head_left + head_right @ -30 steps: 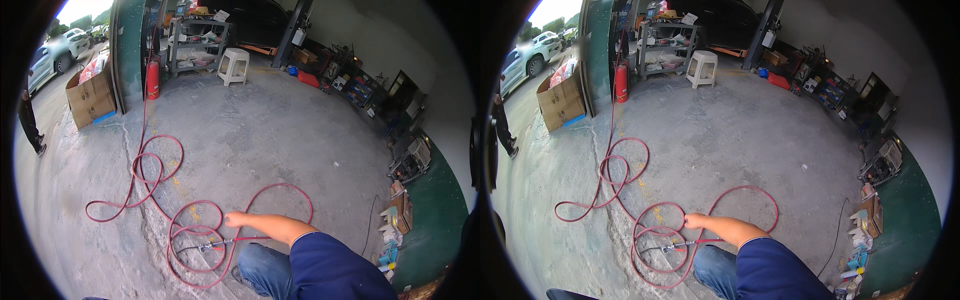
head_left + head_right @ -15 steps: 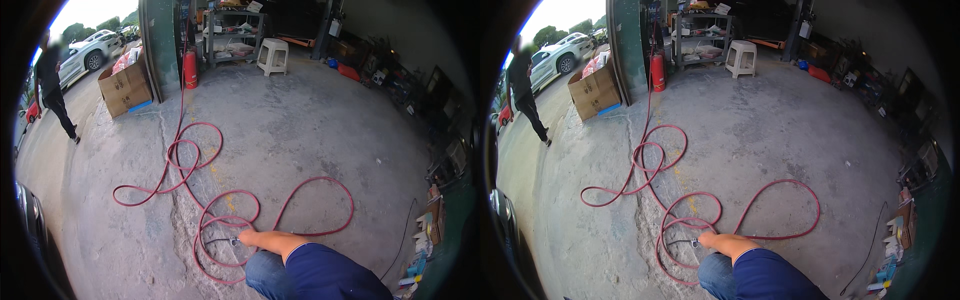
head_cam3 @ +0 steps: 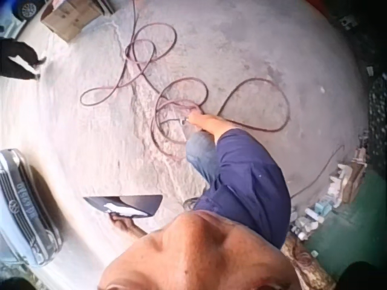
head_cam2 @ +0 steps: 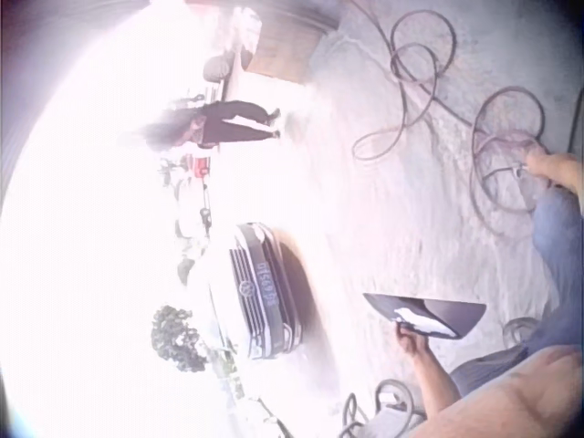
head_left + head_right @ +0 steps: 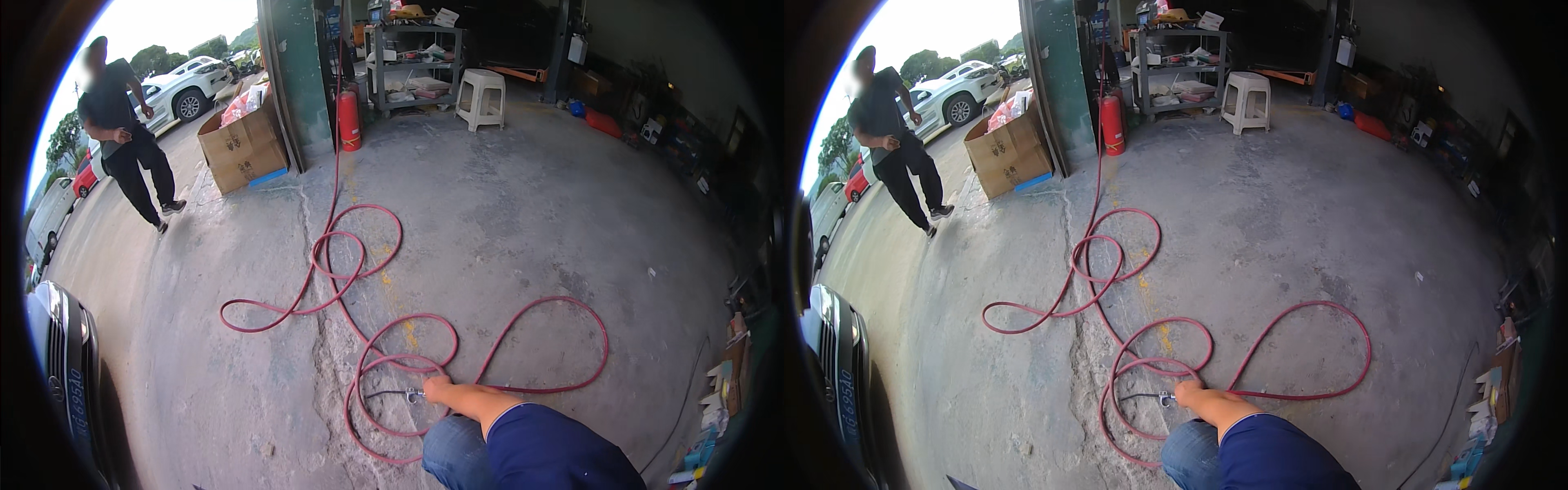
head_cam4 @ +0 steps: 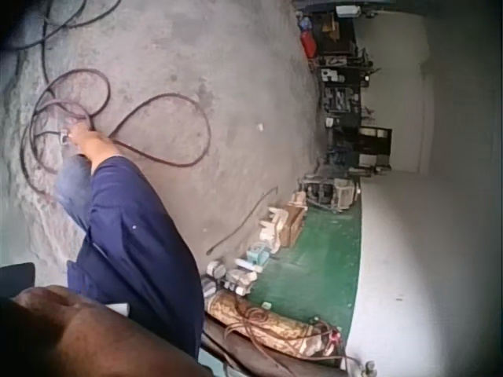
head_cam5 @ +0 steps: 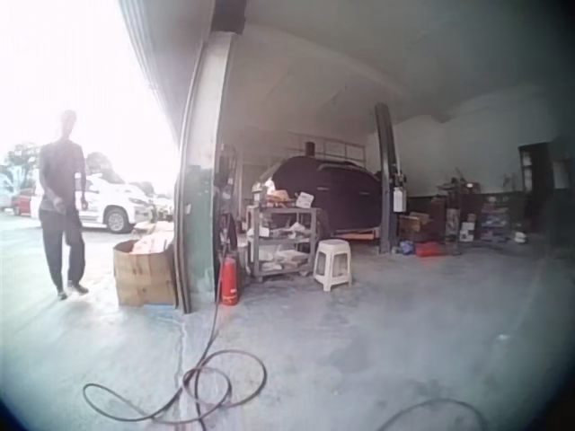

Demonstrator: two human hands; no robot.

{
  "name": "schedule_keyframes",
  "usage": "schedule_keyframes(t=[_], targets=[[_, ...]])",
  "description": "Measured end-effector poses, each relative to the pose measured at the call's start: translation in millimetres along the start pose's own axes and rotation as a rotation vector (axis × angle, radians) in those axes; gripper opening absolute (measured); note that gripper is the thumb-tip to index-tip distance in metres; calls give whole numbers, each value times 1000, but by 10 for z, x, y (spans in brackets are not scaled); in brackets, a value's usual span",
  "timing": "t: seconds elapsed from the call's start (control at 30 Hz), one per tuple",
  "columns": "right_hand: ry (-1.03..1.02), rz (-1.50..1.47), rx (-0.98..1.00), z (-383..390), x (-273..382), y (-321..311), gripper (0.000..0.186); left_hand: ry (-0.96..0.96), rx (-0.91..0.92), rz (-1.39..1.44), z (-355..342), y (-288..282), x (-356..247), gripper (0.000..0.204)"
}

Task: The person sits on the ground and sands a black car part with a green sanding block, repeatedly dipping it into a bucket of water. They then wipe the part with a green cloth and rinse it with a hose.

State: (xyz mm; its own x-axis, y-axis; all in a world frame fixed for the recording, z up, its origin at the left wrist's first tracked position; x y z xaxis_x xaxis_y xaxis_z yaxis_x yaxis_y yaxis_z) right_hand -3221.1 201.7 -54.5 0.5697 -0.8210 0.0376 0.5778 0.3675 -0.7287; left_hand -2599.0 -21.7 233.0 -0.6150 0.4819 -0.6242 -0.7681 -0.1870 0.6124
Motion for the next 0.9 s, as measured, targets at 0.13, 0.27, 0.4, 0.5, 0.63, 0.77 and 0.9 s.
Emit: schedule_keyframes(t=[0.13,0.27,0.4,0.5,0.63,0.77,0.9], targets=[[-39,41,90,8,150,85,44,97,-117,45,237,486,75,16],[-35,-287,531,-163,-604,270,37,-202,207,490,-142,529,473,20],[-68,-922,729,575,-22,8,28,128,256,256,-95,590,260,43],[-402,-800,421,1055,591,-1188,26,78,294,308,-221,647,361,42],[-1102,-414,-172,2582,1711,-2771,24,69,323,321,-421,749,533,40],[-1089,-1076,509,3243,2131,-2544,32,27,382,366,-457,905,708,40],[-785,-1265,1303,3748,2455,-1874,50,107,351,234,-433,923,608,38]])
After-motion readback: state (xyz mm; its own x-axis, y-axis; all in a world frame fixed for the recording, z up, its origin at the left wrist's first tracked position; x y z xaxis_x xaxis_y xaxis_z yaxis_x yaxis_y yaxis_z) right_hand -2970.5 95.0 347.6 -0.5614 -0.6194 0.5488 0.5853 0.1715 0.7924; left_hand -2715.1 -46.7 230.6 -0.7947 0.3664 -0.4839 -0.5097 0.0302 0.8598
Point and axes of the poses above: each hand's wrist, its own z-axis away from the middle knuckle, its own y-axis out of the palm, x = y × z, the point moved 7 cm from there along -z, towards the middle knuckle, and after that the axes turned 6 degrees about y, right-handed, at the moved point
